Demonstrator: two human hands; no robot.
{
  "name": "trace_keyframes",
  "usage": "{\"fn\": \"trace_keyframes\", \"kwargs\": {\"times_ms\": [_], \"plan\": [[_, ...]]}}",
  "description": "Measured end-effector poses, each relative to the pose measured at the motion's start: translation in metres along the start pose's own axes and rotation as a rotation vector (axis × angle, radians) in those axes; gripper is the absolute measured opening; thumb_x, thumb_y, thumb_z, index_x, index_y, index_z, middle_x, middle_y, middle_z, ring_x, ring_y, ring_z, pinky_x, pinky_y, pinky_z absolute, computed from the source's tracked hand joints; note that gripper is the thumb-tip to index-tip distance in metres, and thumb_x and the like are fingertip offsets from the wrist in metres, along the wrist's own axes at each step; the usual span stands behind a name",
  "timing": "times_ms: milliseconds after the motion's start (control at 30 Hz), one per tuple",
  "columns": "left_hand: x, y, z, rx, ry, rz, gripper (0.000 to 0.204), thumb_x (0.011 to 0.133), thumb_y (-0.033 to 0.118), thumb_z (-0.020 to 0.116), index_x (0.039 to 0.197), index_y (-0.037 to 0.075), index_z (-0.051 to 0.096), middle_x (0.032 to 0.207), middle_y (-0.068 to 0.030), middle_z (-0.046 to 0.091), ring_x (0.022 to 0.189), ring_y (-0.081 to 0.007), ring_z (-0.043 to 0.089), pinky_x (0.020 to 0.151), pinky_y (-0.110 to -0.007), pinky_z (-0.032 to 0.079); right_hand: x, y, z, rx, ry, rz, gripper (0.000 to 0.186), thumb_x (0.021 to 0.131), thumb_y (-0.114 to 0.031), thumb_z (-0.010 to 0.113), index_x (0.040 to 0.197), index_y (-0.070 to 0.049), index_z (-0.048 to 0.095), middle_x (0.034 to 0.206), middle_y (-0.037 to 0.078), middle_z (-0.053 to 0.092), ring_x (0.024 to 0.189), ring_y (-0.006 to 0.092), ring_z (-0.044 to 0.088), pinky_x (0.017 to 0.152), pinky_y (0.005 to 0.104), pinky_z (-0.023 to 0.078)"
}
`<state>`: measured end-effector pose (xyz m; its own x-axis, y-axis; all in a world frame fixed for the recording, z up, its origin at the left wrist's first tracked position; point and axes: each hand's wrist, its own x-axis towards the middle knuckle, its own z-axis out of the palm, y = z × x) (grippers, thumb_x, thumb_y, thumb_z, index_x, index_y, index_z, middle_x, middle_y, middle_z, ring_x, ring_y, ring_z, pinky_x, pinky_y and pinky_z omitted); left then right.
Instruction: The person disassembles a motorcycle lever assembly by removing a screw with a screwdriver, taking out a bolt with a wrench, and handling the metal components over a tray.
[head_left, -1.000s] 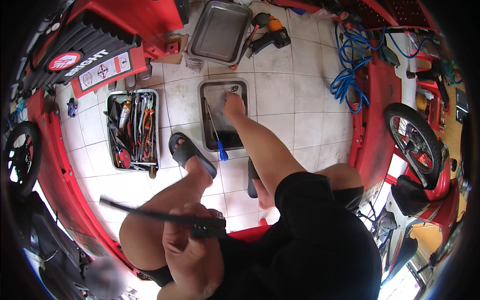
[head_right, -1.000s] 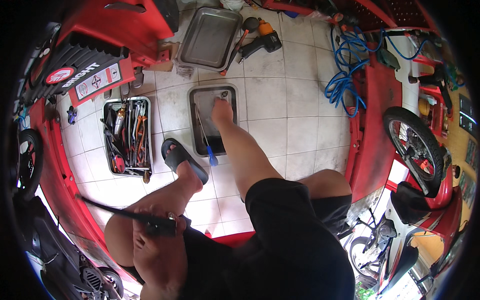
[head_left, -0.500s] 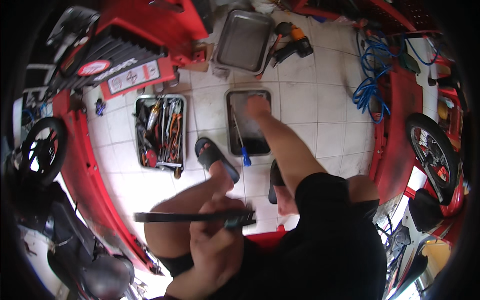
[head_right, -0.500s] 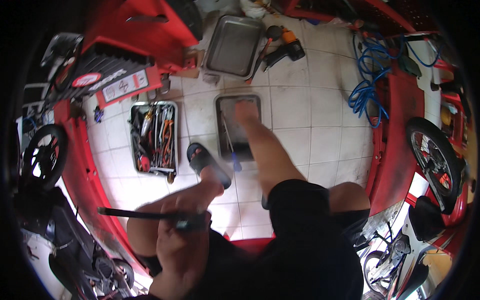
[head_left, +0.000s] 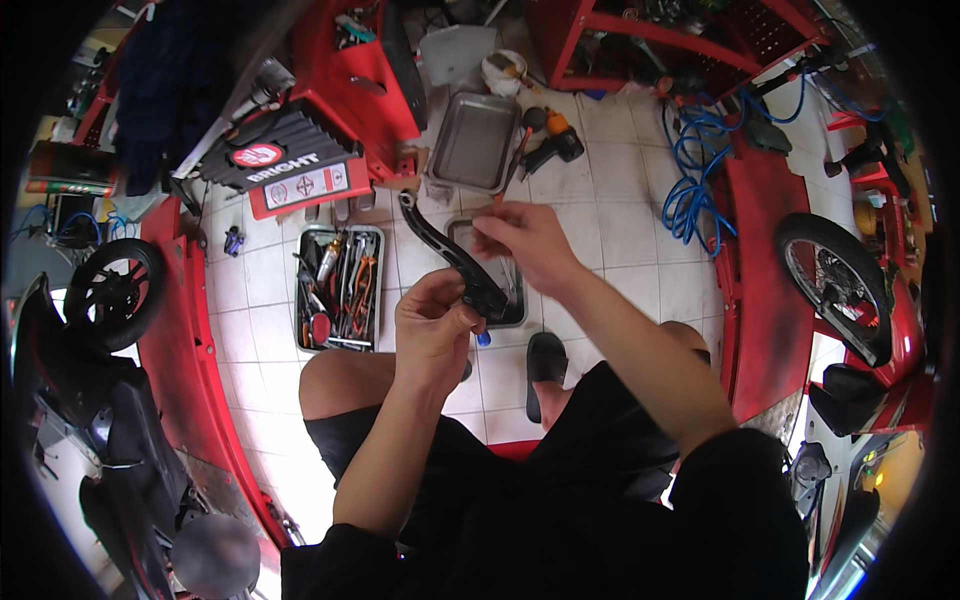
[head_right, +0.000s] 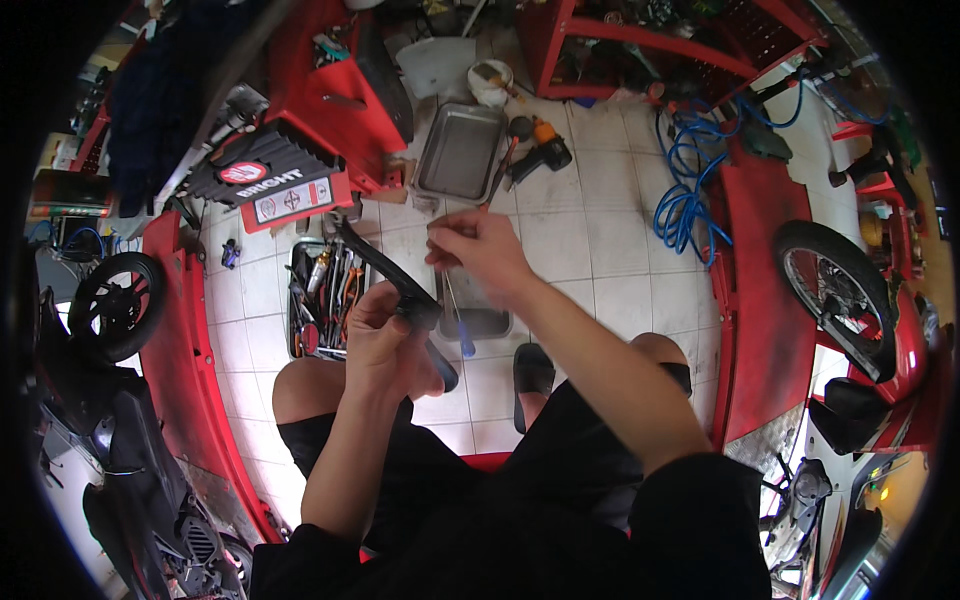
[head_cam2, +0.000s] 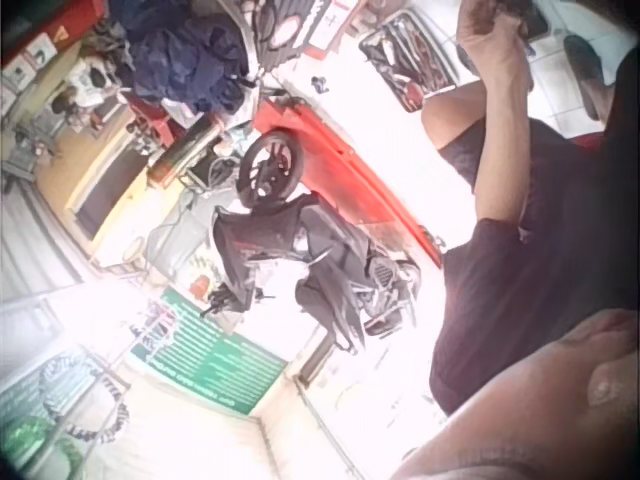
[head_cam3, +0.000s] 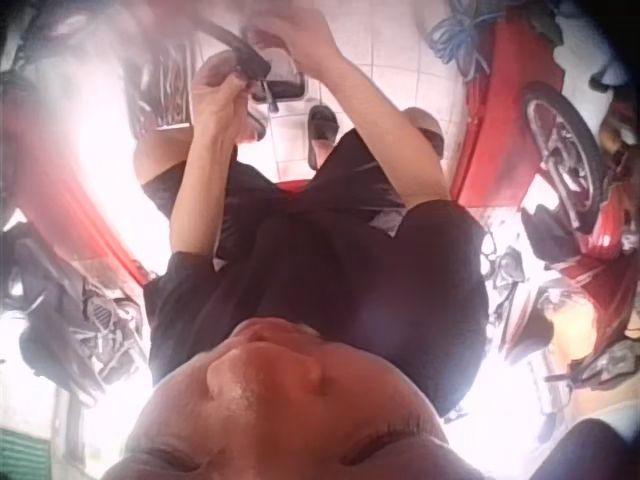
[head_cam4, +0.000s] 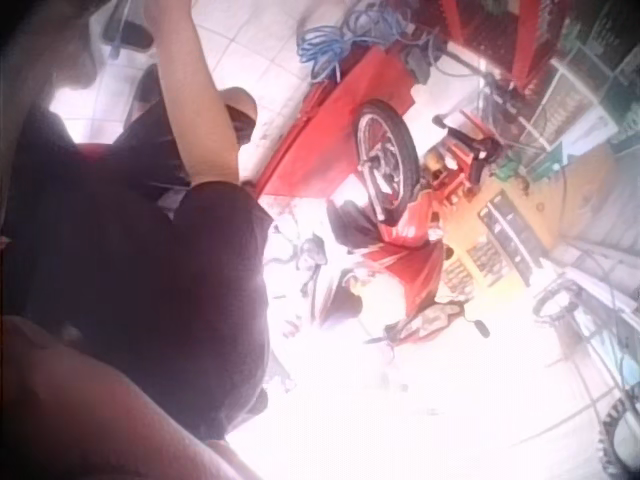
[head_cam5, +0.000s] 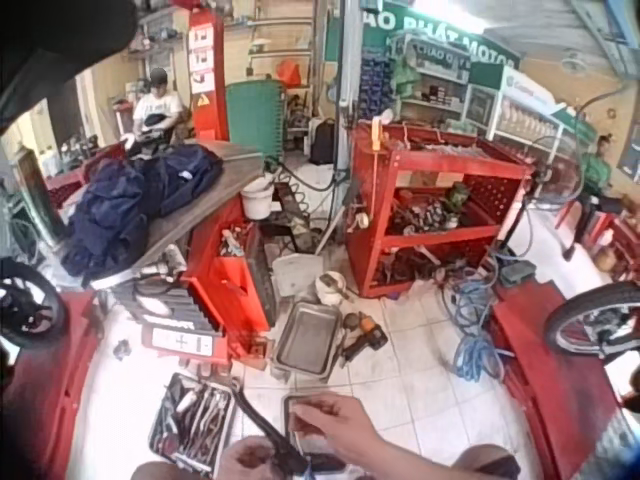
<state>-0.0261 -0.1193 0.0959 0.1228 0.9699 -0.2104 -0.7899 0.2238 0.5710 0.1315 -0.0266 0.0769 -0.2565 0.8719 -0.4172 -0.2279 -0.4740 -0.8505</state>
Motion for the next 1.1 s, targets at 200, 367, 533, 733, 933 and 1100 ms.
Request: {"fn": "trace_keyframes", "kwargs": {"times_ms": [200,367,533,733,933,1100], "plan": [[-0.008,0.002,0.007,-0.005,-0.061,0.017,0.027,0.082,0.002,0.072,0.108,0.004,0.065,0.102,-0.0114,0.070,0.094,-0.0238,0.066,0.084,-0.036,0.052,-0.075,-0.008,0.013,0.353,-0.015,-0.099,0.020,0.090,-0.007,0.062,0.105,0.007,0.061,0.089,0.013,0.067,0.078,0.0206,0.067,0.069,0.0307,0.054],[-0.005,-0.004,0.010,-0.172,-0.336,-0.050,0.026,0.082,0.018,0.076,0.103,0.007,0.065,0.101,-0.0112,0.065,0.104,-0.0233,0.060,0.101,-0.042,0.039,-0.085,-0.015,0.008,0.396,-0.107,-0.209,0.017,0.090,-0.007,0.063,0.104,0.004,0.061,0.092,0.011,0.066,0.074,0.0204,0.066,0.068,0.0317,0.052],[-0.011,0.000,0.024,-0.182,-0.272,-0.140,0.031,0.078,0.020,0.079,0.104,0.010,0.065,0.103,-0.0083,0.064,0.109,-0.0230,0.058,0.104,-0.042,0.035,-0.091,-0.018,0.007,-0.062,-0.248,-0.715,0.016,0.087,-0.004,0.068,0.102,0.000,0.065,0.101,0.009,0.060,0.093,0.0179,0.058,0.082,0.0314,0.044],[-0.010,-0.008,0.010,-0.119,-0.291,-0.157,0.041,0.080,0.024,0.078,0.117,0.017,0.063,0.117,-0.0013,0.063,0.115,-0.0176,0.054,0.107,-0.040,0.033,-0.092,-0.014,0.007,-0.161,-0.196,-0.648,0.017,0.084,-0.002,0.070,0.100,-0.001,0.067,0.105,0.008,0.058,0.100,0.0178,0.054,0.087,0.0305,0.040],[-0.006,-0.010,0.009,-0.091,-0.223,-0.136,0.038,0.080,0.026,0.078,0.114,0.016,0.064,0.115,-0.0004,0.063,0.116,-0.0172,0.053,0.106,-0.040,0.033,-0.089,-0.020,0.004,-0.288,-0.200,-0.659,0.016,0.084,-0.002,0.068,0.100,-0.002,0.067,0.107,0.009,0.058,0.103,0.0187,0.054,0.086,0.0302,0.042],[-0.005,-0.007,0.007,-0.166,-0.185,-0.193,0.033,0.078,0.019,0.080,0.106,0.012,0.063,0.108,-0.0014,0.065,0.105,-0.0175,0.060,0.101,-0.040,0.039,-0.087,-0.023,0.005,-0.394,-0.167,-0.788,0.015,0.083,-0.002,0.068,0.097,-0.001,0.065,0.102,0.011,0.060,0.094,0.0208,0.058,0.080,0.0308,0.046]]}}
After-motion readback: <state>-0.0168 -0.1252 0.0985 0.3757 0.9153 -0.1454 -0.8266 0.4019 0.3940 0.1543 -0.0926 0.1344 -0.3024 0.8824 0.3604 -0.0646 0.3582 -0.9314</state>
